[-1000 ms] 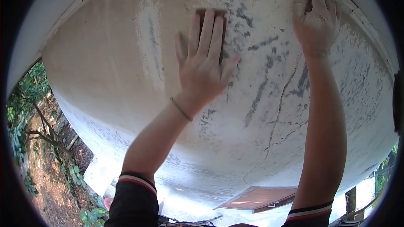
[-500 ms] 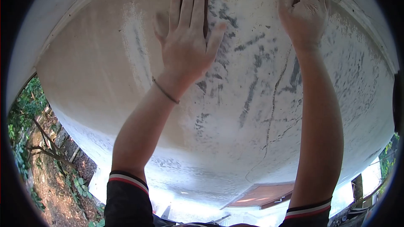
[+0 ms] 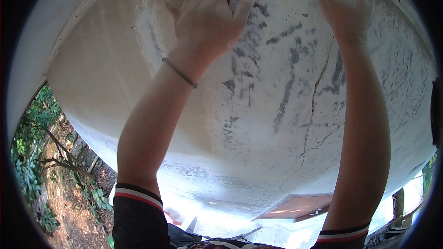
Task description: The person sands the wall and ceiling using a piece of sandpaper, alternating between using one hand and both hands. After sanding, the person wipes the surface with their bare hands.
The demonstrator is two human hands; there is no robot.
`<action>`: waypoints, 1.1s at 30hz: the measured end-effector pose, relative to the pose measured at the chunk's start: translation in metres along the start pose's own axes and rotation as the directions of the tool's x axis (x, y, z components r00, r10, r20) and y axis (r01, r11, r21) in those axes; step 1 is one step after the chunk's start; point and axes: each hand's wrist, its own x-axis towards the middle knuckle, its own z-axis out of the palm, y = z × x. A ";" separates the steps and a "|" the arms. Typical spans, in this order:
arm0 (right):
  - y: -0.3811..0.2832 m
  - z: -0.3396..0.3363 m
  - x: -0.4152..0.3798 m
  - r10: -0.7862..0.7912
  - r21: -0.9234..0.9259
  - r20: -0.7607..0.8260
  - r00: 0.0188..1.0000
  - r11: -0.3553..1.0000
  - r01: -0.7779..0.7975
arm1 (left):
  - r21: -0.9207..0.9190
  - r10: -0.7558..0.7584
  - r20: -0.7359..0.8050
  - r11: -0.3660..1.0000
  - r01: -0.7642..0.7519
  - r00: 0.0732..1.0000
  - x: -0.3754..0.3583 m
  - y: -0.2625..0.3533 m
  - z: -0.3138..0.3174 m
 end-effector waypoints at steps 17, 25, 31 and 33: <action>0.004 0.002 -0.007 -0.012 0.010 -0.044 0.999 1.000 0.013 | -0.081 -0.078 0.147 0.993 0.090 0.986 -0.022 0.010 -0.008; 0.003 0.001 -0.006 0.016 -0.061 0.012 1.000 0.998 -0.015 | 0.064 -0.034 0.317 0.998 0.015 0.948 -0.224 0.025 -0.010; 0.011 0.004 -0.009 -0.040 -0.087 -0.007 0.999 0.995 0.039 | -0.019 -0.059 0.069 0.998 0.060 0.996 -0.038 -0.002 -0.002; 0.011 0.006 -0.010 -0.012 -0.068 -0.016 1.000 0.998 0.011 | 0.054 -0.153 0.128 0.988 0.148 0.980 -0.024 0.000 -0.006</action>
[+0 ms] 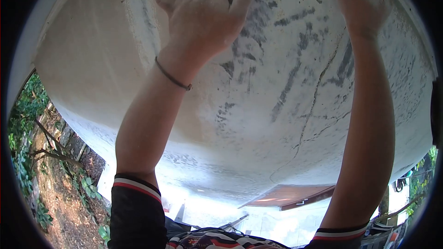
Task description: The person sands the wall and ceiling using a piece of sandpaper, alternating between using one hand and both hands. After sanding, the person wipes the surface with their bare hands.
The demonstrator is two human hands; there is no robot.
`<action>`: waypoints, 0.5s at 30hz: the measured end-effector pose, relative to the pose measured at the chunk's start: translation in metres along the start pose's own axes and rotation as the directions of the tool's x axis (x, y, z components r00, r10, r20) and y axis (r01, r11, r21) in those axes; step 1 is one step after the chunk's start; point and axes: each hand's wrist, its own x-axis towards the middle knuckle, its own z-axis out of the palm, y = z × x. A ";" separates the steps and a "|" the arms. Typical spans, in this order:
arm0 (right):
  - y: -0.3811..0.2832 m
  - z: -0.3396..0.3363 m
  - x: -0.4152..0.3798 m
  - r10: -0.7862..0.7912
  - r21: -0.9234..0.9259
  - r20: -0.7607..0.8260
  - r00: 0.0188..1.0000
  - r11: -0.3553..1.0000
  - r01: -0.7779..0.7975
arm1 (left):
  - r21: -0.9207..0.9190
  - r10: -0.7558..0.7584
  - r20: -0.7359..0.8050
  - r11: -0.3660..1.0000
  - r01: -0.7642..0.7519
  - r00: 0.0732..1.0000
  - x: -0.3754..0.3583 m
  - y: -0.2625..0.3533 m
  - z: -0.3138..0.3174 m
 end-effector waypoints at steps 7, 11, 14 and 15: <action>-0.003 -0.004 0.002 -0.006 0.061 0.018 1.000 0.998 0.005 | 0.050 -0.023 0.174 0.999 0.014 0.984 -0.221 -0.009 0.029; -0.007 -0.009 0.003 -0.013 0.034 0.042 0.999 0.999 0.012 | -0.050 0.034 0.051 0.998 -0.032 0.998 -0.118 -0.004 0.019; -0.011 -0.009 0.004 -0.027 0.063 0.028 0.999 0.998 0.026 | -0.034 0.147 -0.138 0.988 -0.153 0.979 -0.011 -0.008 0.014; -0.013 -0.009 0.004 0.003 0.008 0.042 0.999 1.000 -0.003 | -0.034 0.117 -0.111 0.992 -0.122 0.987 0.004 -0.009 0.007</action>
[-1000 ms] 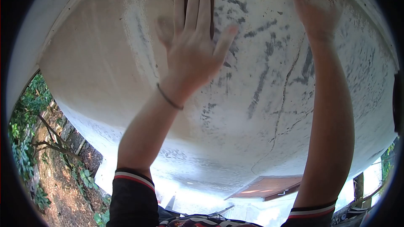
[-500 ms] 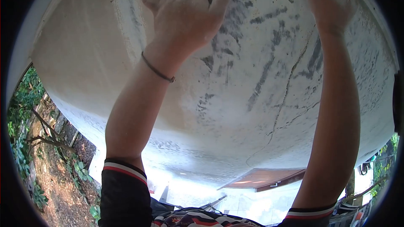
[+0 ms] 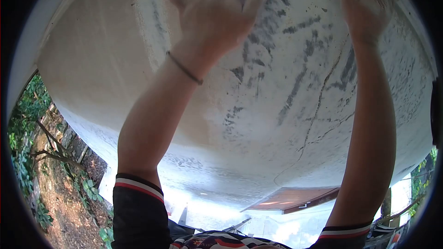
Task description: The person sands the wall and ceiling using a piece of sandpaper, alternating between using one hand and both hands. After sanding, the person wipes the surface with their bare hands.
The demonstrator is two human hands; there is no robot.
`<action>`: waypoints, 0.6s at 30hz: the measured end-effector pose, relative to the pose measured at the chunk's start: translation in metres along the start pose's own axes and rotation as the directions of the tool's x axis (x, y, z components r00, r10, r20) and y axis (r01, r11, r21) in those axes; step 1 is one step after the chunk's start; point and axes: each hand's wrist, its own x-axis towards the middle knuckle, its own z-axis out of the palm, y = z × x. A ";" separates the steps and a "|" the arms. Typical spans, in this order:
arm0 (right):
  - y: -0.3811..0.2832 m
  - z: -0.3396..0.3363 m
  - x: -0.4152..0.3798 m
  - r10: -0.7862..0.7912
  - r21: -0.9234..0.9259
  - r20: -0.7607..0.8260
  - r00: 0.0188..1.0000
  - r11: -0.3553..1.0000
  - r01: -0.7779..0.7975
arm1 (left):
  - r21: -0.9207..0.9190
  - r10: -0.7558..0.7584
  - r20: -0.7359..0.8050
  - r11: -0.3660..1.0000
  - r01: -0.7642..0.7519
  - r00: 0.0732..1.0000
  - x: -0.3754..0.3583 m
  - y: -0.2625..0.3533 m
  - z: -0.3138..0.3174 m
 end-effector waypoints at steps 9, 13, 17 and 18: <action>0.029 0.008 -0.009 -0.013 -0.134 0.037 0.999 0.991 0.018 | -0.023 -0.143 0.279 0.988 0.156 0.950 -0.197 0.030 -0.004; 0.033 0.008 -0.010 -0.029 -0.171 0.081 0.996 0.984 0.042 | -0.041 -0.028 0.137 0.999 0.034 0.990 -0.088 0.017 -0.004; 0.040 0.009 -0.009 -0.039 -0.204 0.093 0.995 0.977 0.057 | -0.126 -0.103 -0.031 0.987 0.099 0.994 0.031 0.016 -0.006; 0.042 0.012 -0.009 -0.069 -0.203 0.057 0.996 0.976 0.080 | -0.110 -0.091 -0.031 0.990 0.088 0.995 0.027 0.015 -0.006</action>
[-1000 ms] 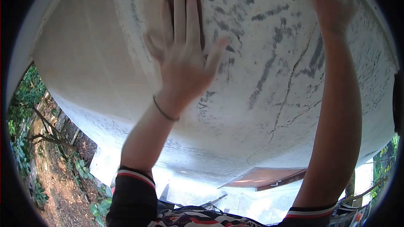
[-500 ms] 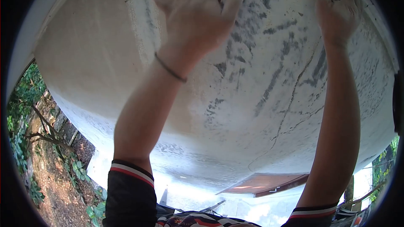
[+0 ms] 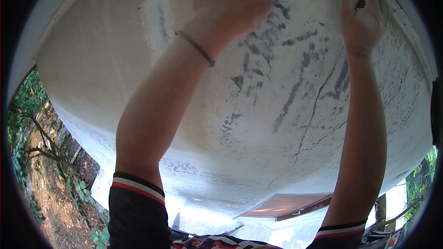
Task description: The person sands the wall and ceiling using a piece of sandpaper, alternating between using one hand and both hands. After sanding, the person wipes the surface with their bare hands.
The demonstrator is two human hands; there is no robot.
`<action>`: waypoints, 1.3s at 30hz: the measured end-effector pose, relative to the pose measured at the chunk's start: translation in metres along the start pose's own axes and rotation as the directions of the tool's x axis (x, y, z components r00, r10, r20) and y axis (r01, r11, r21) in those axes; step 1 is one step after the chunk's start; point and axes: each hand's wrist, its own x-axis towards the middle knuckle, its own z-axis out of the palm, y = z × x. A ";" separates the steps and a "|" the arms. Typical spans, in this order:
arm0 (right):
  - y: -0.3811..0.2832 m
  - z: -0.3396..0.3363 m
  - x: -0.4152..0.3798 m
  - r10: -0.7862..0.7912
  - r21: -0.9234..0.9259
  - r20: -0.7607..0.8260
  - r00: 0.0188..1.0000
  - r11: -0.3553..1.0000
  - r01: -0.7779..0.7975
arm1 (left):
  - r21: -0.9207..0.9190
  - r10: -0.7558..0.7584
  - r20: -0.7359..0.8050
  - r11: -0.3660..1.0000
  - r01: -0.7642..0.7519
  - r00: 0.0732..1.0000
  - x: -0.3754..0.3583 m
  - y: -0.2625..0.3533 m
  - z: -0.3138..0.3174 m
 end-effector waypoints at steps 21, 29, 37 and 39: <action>-0.002 -0.004 -0.003 -0.009 0.014 0.009 1.000 1.000 0.008 | 0.123 0.010 0.112 0.992 -0.024 0.994 -0.135 -0.015 0.006; 0.001 -0.003 -0.003 -0.048 -0.012 -0.003 0.999 0.999 0.048 | 0.059 -0.044 0.058 0.997 0.040 0.997 -0.162 -0.011 0.010; -0.003 -0.005 -0.001 0.038 0.020 0.029 0.999 0.999 -0.039 | 0.081 0.026 -0.037 0.996 -0.023 0.999 -0.077 -0.013 0.013; -0.005 -0.006 0.000 0.018 0.021 0.018 1.000 1.000 -0.019 | 0.115 -0.063 0.069 0.992 0.055 0.996 -0.174 -0.006 0.007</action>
